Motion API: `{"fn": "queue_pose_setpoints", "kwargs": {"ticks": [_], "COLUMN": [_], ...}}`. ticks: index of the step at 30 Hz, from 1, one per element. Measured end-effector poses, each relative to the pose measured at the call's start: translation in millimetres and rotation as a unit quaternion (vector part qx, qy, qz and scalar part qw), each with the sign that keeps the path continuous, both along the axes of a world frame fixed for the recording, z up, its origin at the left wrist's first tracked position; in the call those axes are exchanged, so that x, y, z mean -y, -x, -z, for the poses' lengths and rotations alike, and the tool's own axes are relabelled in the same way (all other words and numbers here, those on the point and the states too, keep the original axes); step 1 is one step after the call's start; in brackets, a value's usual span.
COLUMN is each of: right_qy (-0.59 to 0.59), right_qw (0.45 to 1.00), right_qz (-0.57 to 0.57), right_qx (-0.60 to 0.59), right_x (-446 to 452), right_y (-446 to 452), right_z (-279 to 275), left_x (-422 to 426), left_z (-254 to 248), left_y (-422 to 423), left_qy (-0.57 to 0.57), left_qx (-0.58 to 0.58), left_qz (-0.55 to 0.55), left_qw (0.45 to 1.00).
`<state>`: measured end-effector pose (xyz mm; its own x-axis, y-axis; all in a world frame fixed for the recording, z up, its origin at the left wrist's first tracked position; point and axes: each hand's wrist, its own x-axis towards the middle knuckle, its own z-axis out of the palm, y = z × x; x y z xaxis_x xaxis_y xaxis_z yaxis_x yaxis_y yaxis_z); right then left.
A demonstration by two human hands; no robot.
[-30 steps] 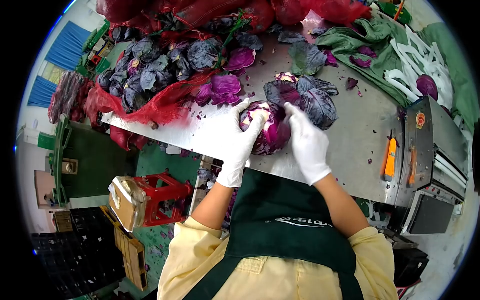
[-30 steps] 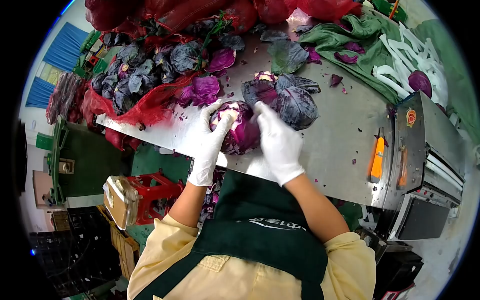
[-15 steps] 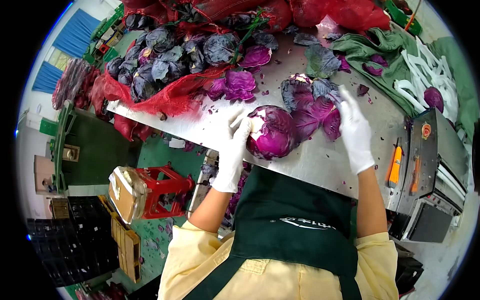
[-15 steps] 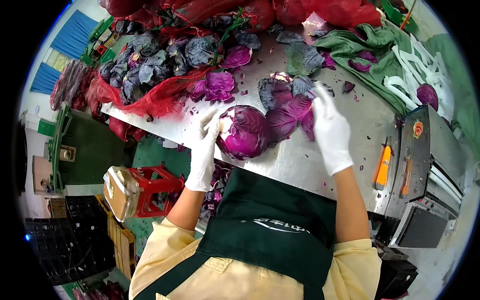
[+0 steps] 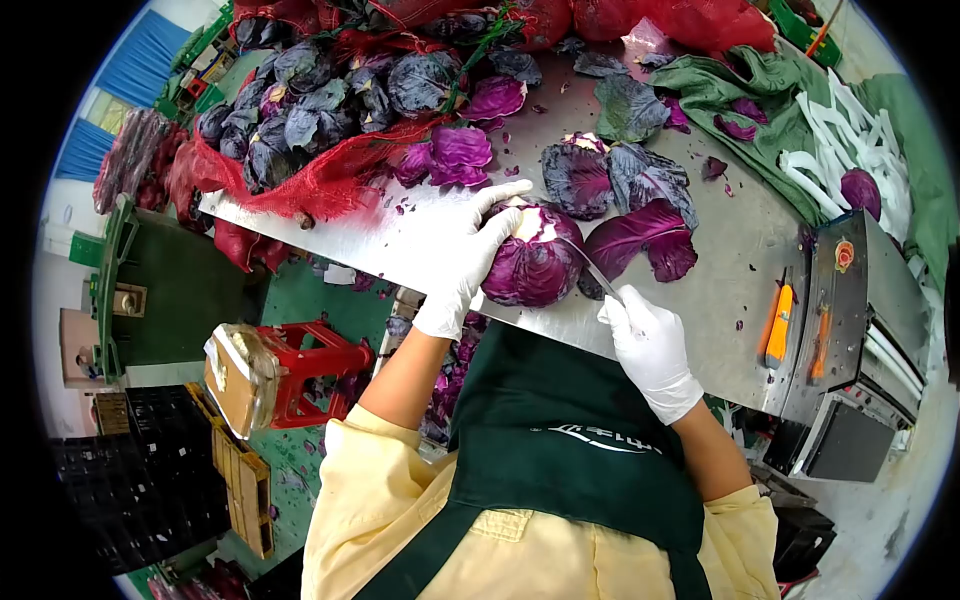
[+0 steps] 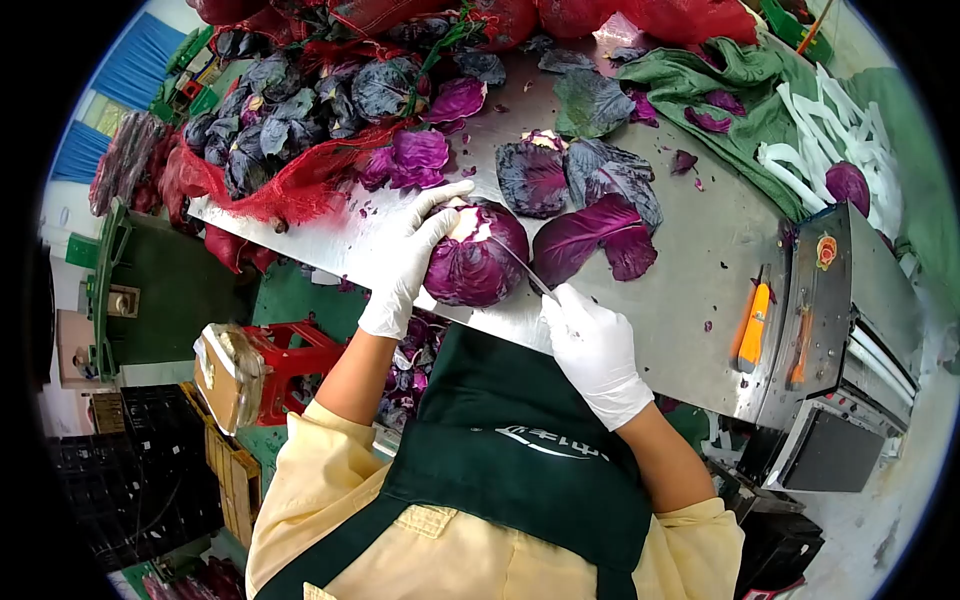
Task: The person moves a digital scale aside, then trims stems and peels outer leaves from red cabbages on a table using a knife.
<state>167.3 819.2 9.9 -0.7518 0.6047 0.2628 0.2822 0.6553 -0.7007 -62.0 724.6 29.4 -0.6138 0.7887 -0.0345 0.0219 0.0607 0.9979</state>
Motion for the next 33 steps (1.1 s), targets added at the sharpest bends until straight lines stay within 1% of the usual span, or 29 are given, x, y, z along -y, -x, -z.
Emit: {"fn": "queue_pose_setpoints", "kwargs": {"ticks": [1, 2, 3, 5, 7, 9, 10, 11, 13, 14, 15, 16, 17, 18, 19, 21, 22, 23, 25, 26, 28, 29, 31, 32, 33], "right_qy": [-0.018, -0.018, -0.015, -0.009, -0.047, -0.081, -0.09, -0.089, -0.056, 0.001, 0.042, 0.08, 0.047, 0.0, -0.021, -0.065, -0.074, -0.072, -0.138, -0.137, -0.09, -0.007, 0.038, 0.041, 0.044], "right_qw": [1.0, 1.0, 1.0, 1.0, 0.997, 0.984, 0.972, 0.973, 0.99, 0.997, 0.995, 0.99, 0.994, 0.995, 0.995, 0.995, 0.994, 0.994, 0.984, 0.984, 0.989, 0.988, 0.985, 0.984, 0.979], "right_qz": [-0.002, -0.002, -0.006, -0.008, -0.005, -0.005, -0.024, -0.022, 0.073, 0.079, 0.081, 0.082, 0.092, 0.1, 0.094, 0.082, 0.085, 0.085, 0.096, 0.098, 0.11, 0.129, 0.168, 0.16, 0.153], "right_qx": [-0.005, -0.007, 0.012, 0.029, 0.057, 0.158, 0.214, 0.213, 0.109, 0.011, -0.032, -0.077, -0.039, -0.011, 0.015, -0.002, -0.014, -0.014, 0.063, 0.064, -0.029, -0.086, -0.006, 0.063, 0.131], "right_x": [-0.9, -2.0, -3.2, -4.8, -4.0, -9.0, -17.6, -18.5, -22.6, -16.2, -14.6, -14.4, -10.1, -6.4, -4.1, 2.5, 3.9, 4.5, 4.7, 2.5, -7.4, -13.7, -56.5, -66.8, -75.3], "right_y": [1.5, 1.2, 0.2, -3.8, -16.6, -43.8, -60.7, -59.6, -56.0, -38.3, -24.8, -12.0, 2.7, 15.2, 24.7, 38.1, 41.1, 42.5, 43.9, 45.5, 52.4, 59.0, 61.8, 61.1, 60.4], "right_z": [-1.1, -2.0, -2.3, -0.4, 3.2, 11.2, 26.2, 23.2, 5.0, -19.3, -16.5, -14.5, -22.1, -27.5, -21.3, -10.7, -8.6, -9.2, -11.7, -8.2, 5.1, 9.2, 18.7, 21.7, 24.5], "left_x": [-0.6, 0.3, -0.3, -3.1, -2.0, -0.7, 0.6, 1.3, -1.2, -3.7, -3.1, -3.7, -4.5, -3.9, -4.0, -3.4, -3.6, -3.1, -2.2, -2.0, -0.9, 1.1, 10.1, 18.2, 26.6], "left_z": [-2.4, -5.7, -3.7, 2.1, 0.1, -2.8, -3.6, -2.7, 3.1, 7.4, 8.7, 8.3, 7.4, 7.1, 9.4, 13.7, 16.2, 15.2, 11.4, 11.4, 11.3, 15.2, 26.7, 19.7, 17.6], "left_y": [-1.2, -0.8, -0.1, 0.7, -0.7, 0.3, 0.7, -1.6, -12.8, -24.9, -31.8, -37.0, -41.1, -43.3, -42.3, -38.7, -40.4, -40.5, -41.4, -42.0, -45.3, -44.4, -42.3, -47.7, -50.3], "left_qy": [-0.001, 0.03, 0.031, 0.002, 0.003, 0.021, 0.035, 0.036, 0.029, -0.011, -0.01, 0.002, 0.012, 0.018, 0.016, 0.008, 0.001, 0.003, 0.03, 0.031, 0.011, 0.009, -0.02, -0.012, 0.001], "left_qx": [-0.007, -0.024, -0.026, -0.005, 0.0, -0.014, -0.014, -0.015, -0.102, -0.068, -0.067, -0.116, -0.165, -0.176, -0.179, -0.234, -0.194, -0.195, -0.201, -0.201, -0.248, -0.249, -0.22, -0.208, -0.222], "left_qz": [0.01, 0.015, 0.014, 0.008, 0.006, 0.004, -0.004, -0.002, -0.053, -0.082, -0.074, -0.093, -0.114, -0.123, -0.12, -0.126, -0.135, -0.134, -0.135, -0.133, -0.127, -0.126, -0.137, -0.117, -0.104], "left_qw": [1.0, 0.999, 0.999, 1.0, 1.0, 1.0, 0.999, 0.999, 0.993, 0.994, 0.995, 0.989, 0.98, 0.977, 0.976, 0.964, 0.972, 0.972, 0.97, 0.97, 0.96, 0.96, 0.966, 0.971, 0.97]}}
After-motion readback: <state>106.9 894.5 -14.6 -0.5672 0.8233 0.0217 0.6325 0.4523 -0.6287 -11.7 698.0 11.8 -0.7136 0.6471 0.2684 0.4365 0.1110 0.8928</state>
